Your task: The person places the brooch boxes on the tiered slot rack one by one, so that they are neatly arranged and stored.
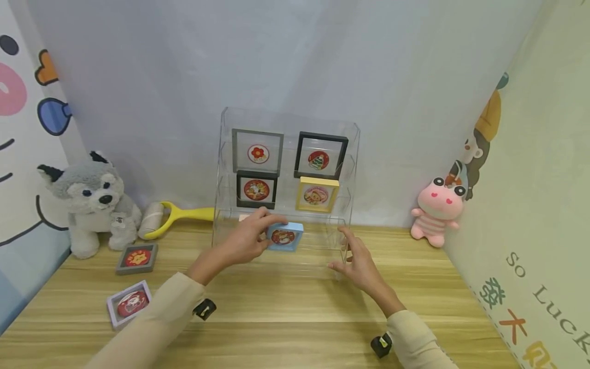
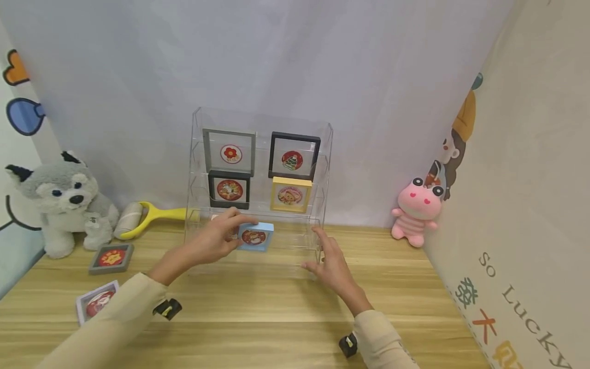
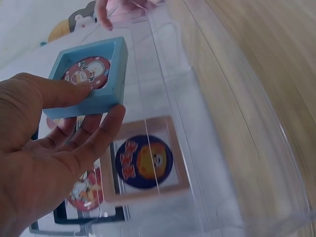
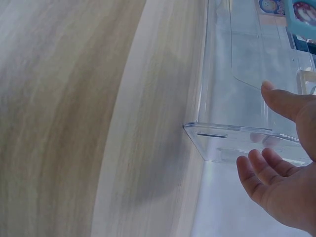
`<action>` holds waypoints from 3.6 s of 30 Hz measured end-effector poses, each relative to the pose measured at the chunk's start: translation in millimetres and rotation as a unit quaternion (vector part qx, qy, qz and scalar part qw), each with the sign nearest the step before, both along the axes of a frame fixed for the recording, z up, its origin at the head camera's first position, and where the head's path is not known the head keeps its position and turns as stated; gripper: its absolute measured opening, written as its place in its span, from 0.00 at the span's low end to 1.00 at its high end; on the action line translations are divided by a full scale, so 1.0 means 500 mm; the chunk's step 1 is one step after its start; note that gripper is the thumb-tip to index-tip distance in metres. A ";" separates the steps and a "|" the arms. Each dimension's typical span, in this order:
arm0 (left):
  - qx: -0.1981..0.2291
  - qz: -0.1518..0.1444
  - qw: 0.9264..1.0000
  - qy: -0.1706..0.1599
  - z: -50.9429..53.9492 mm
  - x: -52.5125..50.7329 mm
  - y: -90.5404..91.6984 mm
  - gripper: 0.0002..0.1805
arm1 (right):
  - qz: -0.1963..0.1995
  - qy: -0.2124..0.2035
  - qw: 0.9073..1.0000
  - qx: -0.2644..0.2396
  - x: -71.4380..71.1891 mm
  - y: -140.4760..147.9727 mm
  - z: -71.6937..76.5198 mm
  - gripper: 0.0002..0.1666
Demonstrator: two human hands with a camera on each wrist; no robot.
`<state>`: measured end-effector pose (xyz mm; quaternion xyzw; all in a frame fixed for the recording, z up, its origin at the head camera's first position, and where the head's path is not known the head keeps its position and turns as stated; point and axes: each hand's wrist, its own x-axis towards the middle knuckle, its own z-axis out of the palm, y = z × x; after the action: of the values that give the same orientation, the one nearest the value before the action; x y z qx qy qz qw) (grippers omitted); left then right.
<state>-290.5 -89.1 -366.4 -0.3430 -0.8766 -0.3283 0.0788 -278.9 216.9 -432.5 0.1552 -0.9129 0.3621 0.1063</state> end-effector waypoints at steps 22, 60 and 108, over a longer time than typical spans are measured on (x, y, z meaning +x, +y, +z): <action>0.024 0.012 0.997 0.070 -0.039 -0.060 0.133 0.26 | 0.000 -0.013 1.000 -0.001 0.000 -0.002 0.001 0.54; -0.001 0.058 0.996 0.067 -0.059 -0.064 0.144 0.24 | 0.002 -0.020 1.000 0.004 -0.006 -0.008 0.002 0.54; 0.093 0.131 0.987 0.018 -0.040 0.062 -0.313 0.23 | 0.002 0.006 1.000 0.011 -0.002 -0.001 -0.001 0.53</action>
<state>-259.5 -245.5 -386.6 -0.2220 -0.8780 -0.3892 0.1684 -279.9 216.5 -433.0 0.1609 -0.9159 0.3511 0.1093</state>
